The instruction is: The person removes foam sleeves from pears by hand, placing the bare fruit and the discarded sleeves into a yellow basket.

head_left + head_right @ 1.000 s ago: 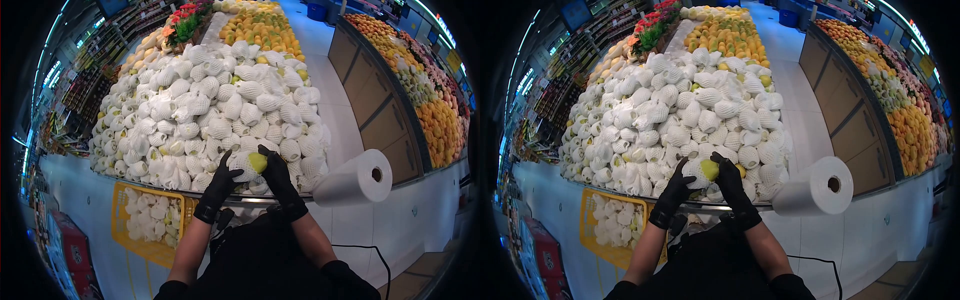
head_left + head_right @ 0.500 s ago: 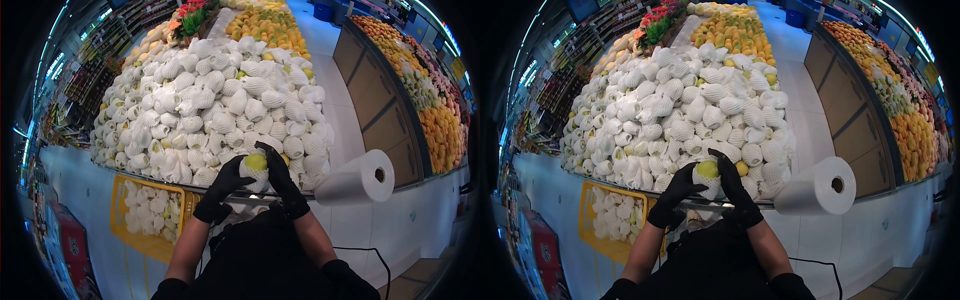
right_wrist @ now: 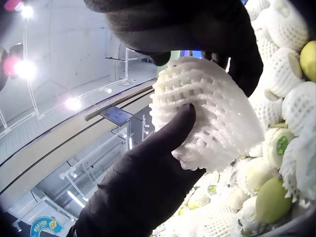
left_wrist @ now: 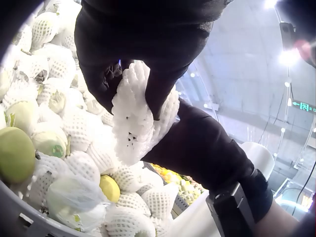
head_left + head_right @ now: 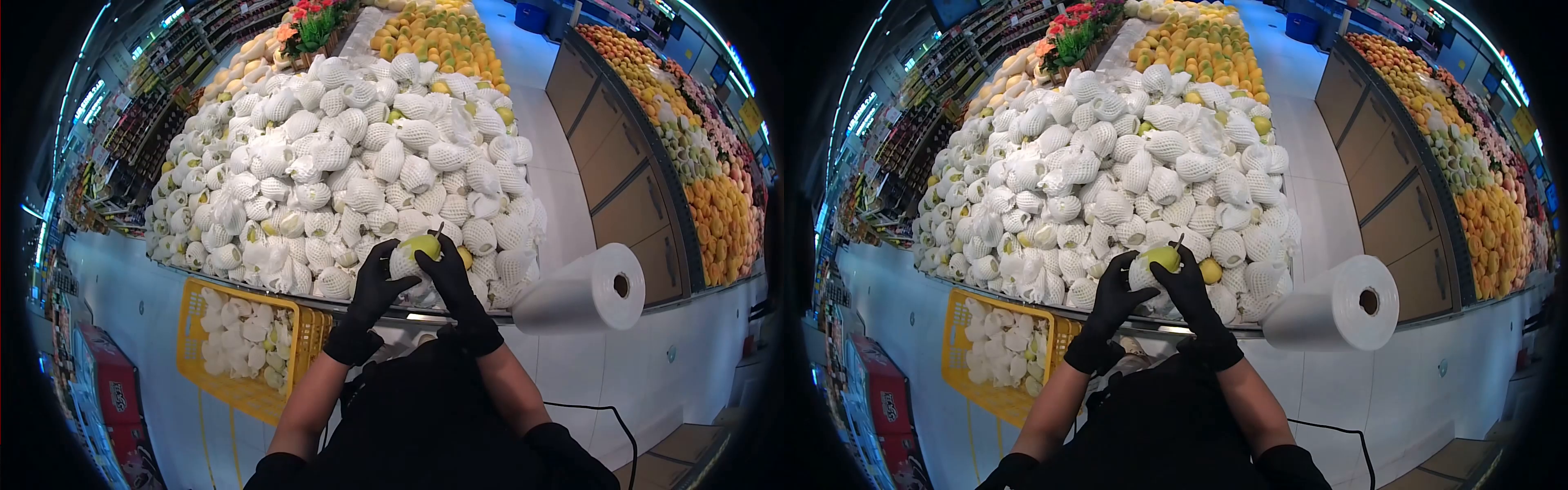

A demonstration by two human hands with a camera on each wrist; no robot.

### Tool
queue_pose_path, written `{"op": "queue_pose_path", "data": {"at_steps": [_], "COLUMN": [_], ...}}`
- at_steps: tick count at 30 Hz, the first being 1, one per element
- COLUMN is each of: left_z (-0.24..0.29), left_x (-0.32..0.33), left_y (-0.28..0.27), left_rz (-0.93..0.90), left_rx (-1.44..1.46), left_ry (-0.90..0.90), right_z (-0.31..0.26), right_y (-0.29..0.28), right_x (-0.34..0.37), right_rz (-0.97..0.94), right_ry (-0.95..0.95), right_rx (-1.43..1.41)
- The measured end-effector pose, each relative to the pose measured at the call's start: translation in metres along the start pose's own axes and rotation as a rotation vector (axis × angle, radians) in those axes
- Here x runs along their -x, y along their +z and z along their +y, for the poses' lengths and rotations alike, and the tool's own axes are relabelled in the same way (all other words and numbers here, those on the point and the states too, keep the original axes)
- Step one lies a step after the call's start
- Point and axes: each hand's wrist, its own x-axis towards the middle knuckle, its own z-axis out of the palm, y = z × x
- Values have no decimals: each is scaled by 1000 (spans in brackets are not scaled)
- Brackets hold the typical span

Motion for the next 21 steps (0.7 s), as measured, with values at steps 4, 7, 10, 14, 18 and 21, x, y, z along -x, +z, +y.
{"op": "queue_pose_path", "data": {"at_steps": [4,7,10,14,18,21], "left_z": [-11,-12,-10,15,4,-7], "left_x": [-1,0,3,5,1,3], "left_y": [-9,-13,-10,-6,-10,-13], "left_rz": [-44,-21,70,77,-21,-38], "left_rx": [30,-91,-220,-179,-117,-217], "left_ry": [-36,-64,4,-54,14,67], "right_z": [-13,-16,4,9,0,2], "right_y": [-8,-10,-9,-11,-13,-13], "right_x": [6,10,5,6,7,9], "right_rz": [-66,-59,-16,5,-4,-12], "right_ry": [67,154,131,114,107,109], "right_rx": [-97,-241,-328,-337,-319,-331]}}
